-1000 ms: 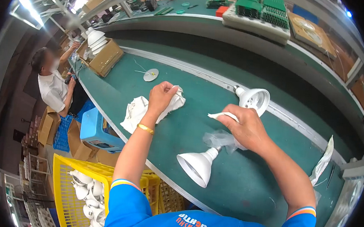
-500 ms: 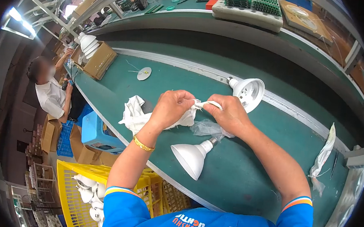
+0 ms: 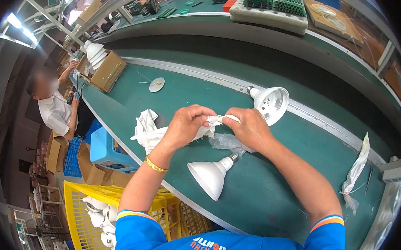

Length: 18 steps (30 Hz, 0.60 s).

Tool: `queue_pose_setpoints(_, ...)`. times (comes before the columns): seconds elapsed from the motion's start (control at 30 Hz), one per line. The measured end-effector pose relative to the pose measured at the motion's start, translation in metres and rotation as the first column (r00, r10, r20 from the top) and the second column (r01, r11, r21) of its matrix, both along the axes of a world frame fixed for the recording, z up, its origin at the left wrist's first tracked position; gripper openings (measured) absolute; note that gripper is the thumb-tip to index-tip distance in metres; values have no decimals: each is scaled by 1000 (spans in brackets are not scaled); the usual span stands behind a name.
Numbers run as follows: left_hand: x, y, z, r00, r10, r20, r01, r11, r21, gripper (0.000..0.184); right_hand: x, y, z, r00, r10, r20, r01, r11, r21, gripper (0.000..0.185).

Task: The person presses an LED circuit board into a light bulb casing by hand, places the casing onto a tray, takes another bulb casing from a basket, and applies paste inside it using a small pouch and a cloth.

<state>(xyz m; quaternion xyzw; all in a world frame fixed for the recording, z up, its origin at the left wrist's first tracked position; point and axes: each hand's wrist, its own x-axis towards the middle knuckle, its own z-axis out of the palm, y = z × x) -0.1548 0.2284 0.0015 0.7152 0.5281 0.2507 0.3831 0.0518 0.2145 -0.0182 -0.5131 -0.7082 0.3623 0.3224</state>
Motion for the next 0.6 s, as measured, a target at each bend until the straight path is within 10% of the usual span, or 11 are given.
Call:
queue_pose_setpoints(0.17, -1, 0, -4, 999, -41, 35, 35, 987, 156, 21, 0, 0, -4, 998, 2, -58, -2, 1000, 8, 23)
queue_pose_setpoints(0.37, -5, 0, -3, 975, 52, 217, -15, 985, -169, 21, -1, 1, -7, 995, -33, -91, 32, 999, -12, 23)
queue_pose_setpoints(0.6, 9, -8, -3, 996, -23, 89, 11, 990, 142, 19, 0, 1, -8, 994, -17, -107, 16, 1000, -11, 23)
